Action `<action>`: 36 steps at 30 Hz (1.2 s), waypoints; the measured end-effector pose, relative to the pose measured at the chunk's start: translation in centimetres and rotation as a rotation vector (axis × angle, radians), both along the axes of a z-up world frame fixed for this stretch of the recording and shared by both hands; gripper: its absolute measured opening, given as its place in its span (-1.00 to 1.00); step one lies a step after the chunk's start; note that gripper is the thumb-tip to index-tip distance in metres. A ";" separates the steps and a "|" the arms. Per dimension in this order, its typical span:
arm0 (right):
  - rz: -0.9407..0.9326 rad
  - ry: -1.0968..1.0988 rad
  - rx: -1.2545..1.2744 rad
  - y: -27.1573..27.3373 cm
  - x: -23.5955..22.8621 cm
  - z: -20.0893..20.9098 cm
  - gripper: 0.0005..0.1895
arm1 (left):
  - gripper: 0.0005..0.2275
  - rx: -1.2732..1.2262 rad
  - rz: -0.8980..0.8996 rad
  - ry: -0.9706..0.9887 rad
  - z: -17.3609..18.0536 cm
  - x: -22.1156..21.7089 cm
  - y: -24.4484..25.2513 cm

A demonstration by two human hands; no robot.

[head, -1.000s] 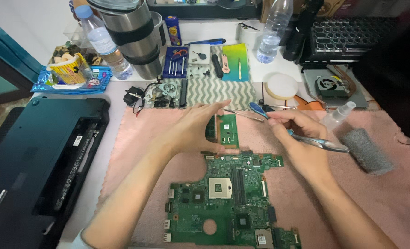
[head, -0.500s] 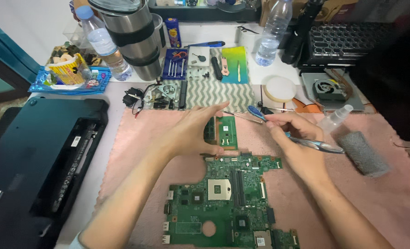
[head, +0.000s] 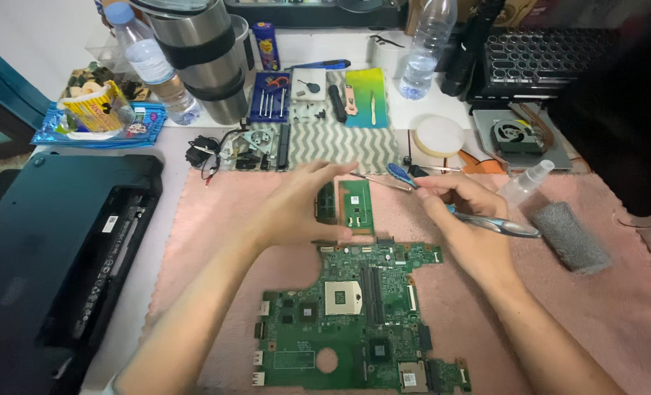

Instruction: The person uses a toothbrush to scrub both sides of a green RAM module, then places it on the table. The person picks up another RAM module and scrubs both sides with the toothbrush before placing it down. The person briefly brushes a section of the motherboard.

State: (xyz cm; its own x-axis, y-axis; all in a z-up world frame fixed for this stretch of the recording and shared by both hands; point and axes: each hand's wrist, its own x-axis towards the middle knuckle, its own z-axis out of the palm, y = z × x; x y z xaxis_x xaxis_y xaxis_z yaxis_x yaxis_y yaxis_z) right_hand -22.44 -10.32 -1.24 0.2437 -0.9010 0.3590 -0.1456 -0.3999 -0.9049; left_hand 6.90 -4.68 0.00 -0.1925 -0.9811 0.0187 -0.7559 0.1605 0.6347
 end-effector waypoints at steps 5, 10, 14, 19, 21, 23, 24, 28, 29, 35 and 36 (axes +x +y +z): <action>-0.008 0.008 0.000 -0.1 -0.1 -0.1 -0.79 | -0.34 -0.053 0.045 0.114 1.6 -0.1 3.3; -0.005 0.031 -0.004 0.5 0.2 0.5 -0.80 | -0.45 -0.023 0.099 0.036 1.5 1.1 8.4; 0.003 0.092 0.002 0.5 0.2 0.3 -0.81 | -0.30 0.163 0.209 0.169 2.2 1.7 13.6; 0.016 0.134 -0.010 0.1 0.4 -0.4 -0.81 | -0.10 0.118 0.145 0.173 0.6 2.5 18.1; 0.022 0.167 -0.035 0.3 0.3 -0.2 -0.78 | 0.05 0.264 0.199 0.172 0.9 2.1 19.1; -0.016 0.181 -0.014 0.7 -0.1 0.2 -0.78 | 0.07 0.253 0.190 0.175 0.7 1.9 19.5; -0.041 0.194 0.007 0.9 -0.1 0.4 -0.77 | 0.10 0.243 0.194 0.178 0.5 1.8 20.0; -0.036 0.102 0.062 3.8 -0.7 1.1 -0.79 | 0.14 0.176 0.157 0.112 -0.1 1.9 20.7; 0.037 0.132 0.025 4.4 -1.1 0.7 -0.76 | 0.14 0.149 0.163 0.130 -0.6 2.0 20.8; 0.224 0.194 0.054 9.7 -1.7 0.9 -0.74 | 0.11 0.148 0.136 0.190 0.2 2.4 21.5; 0.180 0.177 0.158 10.9 -1.1 1.7 -0.73 | 0.11 0.146 0.131 0.202 0.2 2.6 21.7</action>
State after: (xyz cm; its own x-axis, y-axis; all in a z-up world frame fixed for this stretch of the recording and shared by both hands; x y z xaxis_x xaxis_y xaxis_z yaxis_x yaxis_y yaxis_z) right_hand -23.54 0.61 0.50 0.4513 -0.8788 0.1553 -0.2464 -0.2900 -0.9248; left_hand 9.51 17.01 0.18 -0.0705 -0.9925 -0.0996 -0.6200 -0.0346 0.7838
